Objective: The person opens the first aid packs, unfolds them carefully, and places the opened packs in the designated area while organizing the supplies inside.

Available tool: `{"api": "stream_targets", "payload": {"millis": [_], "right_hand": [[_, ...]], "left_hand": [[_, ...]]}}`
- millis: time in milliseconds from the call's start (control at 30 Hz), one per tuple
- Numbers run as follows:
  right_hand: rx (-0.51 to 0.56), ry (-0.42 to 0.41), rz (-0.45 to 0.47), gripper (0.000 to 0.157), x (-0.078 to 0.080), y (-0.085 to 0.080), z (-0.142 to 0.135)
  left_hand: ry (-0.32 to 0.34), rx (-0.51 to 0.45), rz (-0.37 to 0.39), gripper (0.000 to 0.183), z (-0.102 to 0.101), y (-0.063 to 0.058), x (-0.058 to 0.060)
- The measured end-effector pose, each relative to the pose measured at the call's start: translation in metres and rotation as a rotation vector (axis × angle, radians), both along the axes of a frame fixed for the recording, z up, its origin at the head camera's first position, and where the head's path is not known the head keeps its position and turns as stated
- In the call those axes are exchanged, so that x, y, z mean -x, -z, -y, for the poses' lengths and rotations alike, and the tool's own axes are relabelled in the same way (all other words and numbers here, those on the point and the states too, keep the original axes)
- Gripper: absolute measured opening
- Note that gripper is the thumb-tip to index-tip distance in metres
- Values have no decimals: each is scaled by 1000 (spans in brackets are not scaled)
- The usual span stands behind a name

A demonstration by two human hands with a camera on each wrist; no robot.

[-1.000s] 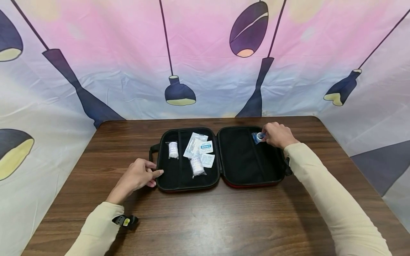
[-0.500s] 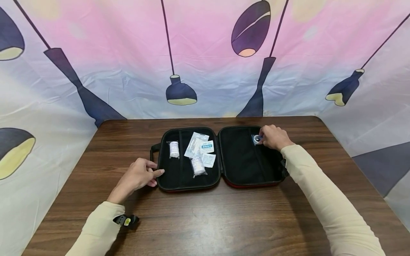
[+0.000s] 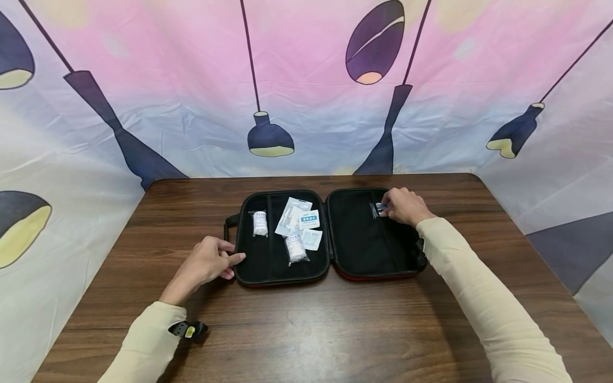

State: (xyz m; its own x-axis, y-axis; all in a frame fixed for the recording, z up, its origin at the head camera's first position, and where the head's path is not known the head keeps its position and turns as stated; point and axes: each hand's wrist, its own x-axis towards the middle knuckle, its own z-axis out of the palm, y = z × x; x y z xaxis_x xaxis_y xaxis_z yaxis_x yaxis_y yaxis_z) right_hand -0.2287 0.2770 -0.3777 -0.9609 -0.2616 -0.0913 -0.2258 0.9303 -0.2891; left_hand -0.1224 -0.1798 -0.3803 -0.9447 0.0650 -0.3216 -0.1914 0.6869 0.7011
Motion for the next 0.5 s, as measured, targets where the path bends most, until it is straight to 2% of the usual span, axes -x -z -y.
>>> {"api": "stream_targets", "payload": {"millis": [500], "right_hand": [[117, 14, 22, 30, -1, 3, 2]], "left_hand": [[-1, 7, -4, 51, 0, 0, 0]]}}
